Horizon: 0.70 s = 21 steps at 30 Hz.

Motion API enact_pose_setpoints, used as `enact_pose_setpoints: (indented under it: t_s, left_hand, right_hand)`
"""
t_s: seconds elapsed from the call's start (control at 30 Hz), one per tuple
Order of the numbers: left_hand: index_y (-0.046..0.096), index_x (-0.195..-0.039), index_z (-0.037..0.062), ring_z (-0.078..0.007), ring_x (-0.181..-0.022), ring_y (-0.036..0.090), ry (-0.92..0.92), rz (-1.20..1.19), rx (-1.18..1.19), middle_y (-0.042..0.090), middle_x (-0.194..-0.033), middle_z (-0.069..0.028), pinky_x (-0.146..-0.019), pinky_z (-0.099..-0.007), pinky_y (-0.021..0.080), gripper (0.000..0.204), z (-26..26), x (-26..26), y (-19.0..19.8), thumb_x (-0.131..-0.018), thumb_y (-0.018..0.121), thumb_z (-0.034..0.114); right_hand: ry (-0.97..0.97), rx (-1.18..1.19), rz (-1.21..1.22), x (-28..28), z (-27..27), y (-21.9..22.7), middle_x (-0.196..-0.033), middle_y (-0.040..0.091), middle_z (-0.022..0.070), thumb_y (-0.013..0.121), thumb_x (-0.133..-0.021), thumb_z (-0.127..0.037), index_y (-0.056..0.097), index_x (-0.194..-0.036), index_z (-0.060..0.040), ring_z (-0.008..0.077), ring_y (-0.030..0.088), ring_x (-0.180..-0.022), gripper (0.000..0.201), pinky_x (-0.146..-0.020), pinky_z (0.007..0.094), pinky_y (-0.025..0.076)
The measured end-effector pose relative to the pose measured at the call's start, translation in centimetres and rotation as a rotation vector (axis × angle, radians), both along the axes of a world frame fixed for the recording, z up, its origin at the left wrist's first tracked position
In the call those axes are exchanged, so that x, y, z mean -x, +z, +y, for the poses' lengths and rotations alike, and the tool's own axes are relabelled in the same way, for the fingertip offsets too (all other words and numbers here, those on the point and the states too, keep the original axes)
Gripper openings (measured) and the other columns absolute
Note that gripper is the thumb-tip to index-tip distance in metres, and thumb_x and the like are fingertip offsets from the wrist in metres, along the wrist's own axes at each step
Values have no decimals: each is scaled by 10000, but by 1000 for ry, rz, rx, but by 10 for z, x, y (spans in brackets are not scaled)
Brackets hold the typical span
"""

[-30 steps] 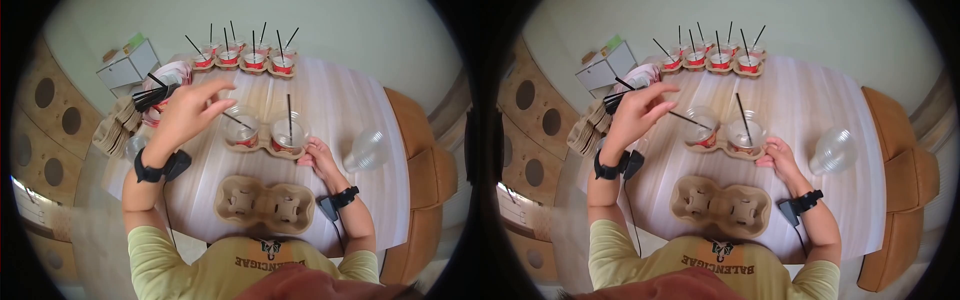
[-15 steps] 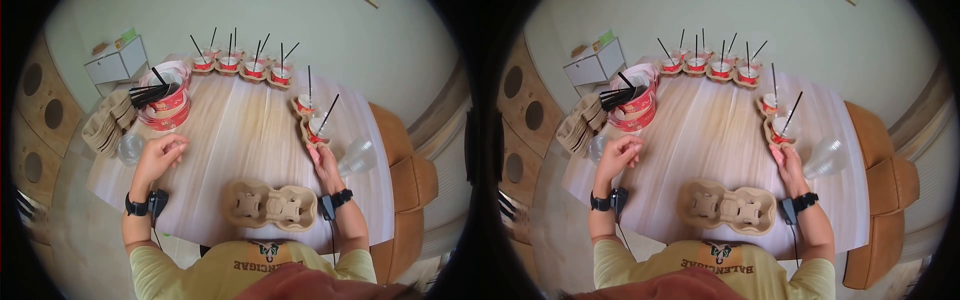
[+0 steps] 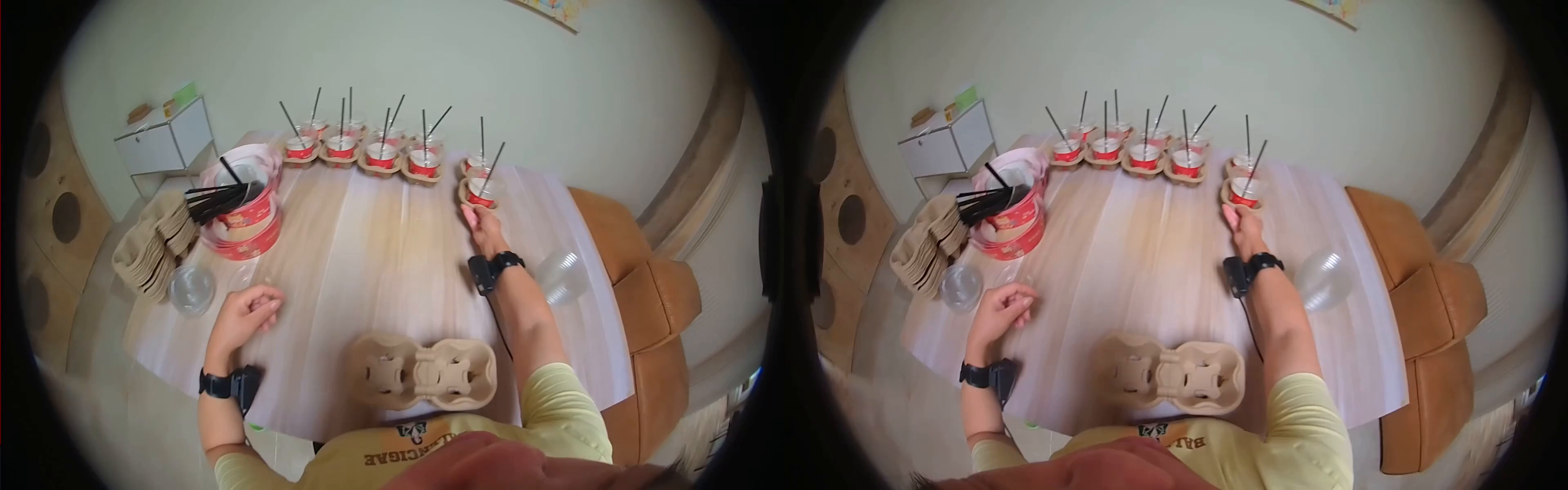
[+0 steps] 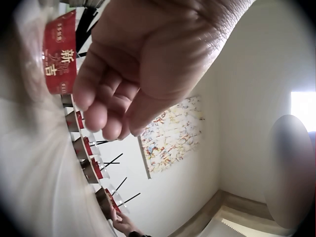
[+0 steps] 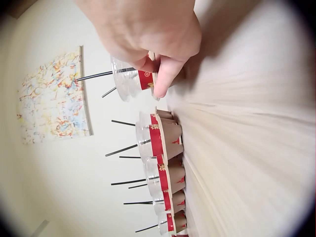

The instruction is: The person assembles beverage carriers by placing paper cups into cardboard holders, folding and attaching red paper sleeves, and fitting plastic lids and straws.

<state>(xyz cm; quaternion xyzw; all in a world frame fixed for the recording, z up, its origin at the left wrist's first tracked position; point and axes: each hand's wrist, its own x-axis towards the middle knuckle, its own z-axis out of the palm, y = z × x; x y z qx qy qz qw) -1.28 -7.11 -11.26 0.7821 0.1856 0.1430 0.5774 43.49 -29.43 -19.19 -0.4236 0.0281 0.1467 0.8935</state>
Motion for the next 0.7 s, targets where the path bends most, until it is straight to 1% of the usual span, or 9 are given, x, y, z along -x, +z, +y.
enact_pose_setpoints:
  t_s: [0.1,0.23,0.33,0.47,0.53,0.63,0.7]
  left_hand:
    - [595,-880,10,-47,-515,496,6,1,-2,542,-596,5,-457,-181,394,96,0,-1,-3,-819,544,64]
    - [594,-884,4,-50,-512,487,32,18,6,533,-594,2,-461,-185,396,102,-4,-3,-2,-818,532,51]
    - [593,-880,2,-49,-511,484,29,47,8,532,-592,2,-464,-186,397,103,-2,-2,-5,-818,527,51]
    - [595,-874,2,-49,-507,483,32,60,3,534,-590,-1,-458,-187,395,102,-2,-2,-4,-819,527,55]
    - [597,-873,3,-49,-503,482,28,55,-10,534,-587,0,-451,-188,394,103,-1,-1,-3,-818,530,59]
    - [598,-877,6,-50,-500,482,39,58,-16,535,-586,0,-447,-191,396,102,0,-1,-3,-814,540,61]
    - [598,-883,9,-50,-498,481,44,63,-20,534,-585,1,-447,-191,397,103,0,0,-3,-813,545,62]
  right_hand:
    - [52,-9,13,-13,11,4,-964,531,210,437,-840,14,408,-1022,126,333,593,-848,216,-734,339,551]
    - [33,13,9,-22,20,7,-977,525,216,421,-848,14,406,-1025,130,333,589,-862,212,-740,338,548]
    - [92,-10,5,-31,28,8,-993,518,219,410,-851,20,404,-1021,134,335,586,-866,204,-754,343,543]
    - [101,-18,13,-40,41,8,-987,518,219,414,-851,18,407,-1015,134,338,586,-865,201,-752,349,544]
    - [72,-33,0,-37,48,8,-934,545,224,426,-814,36,407,-1011,133,345,602,-819,221,-704,375,554]
    - [66,-17,42,-37,56,14,-967,520,215,422,-848,18,414,-1006,134,338,588,-855,197,-737,360,549]
    - [84,-16,52,-43,57,11,-973,523,218,417,-847,20,415,-1009,129,332,589,-855,195,-727,359,552]
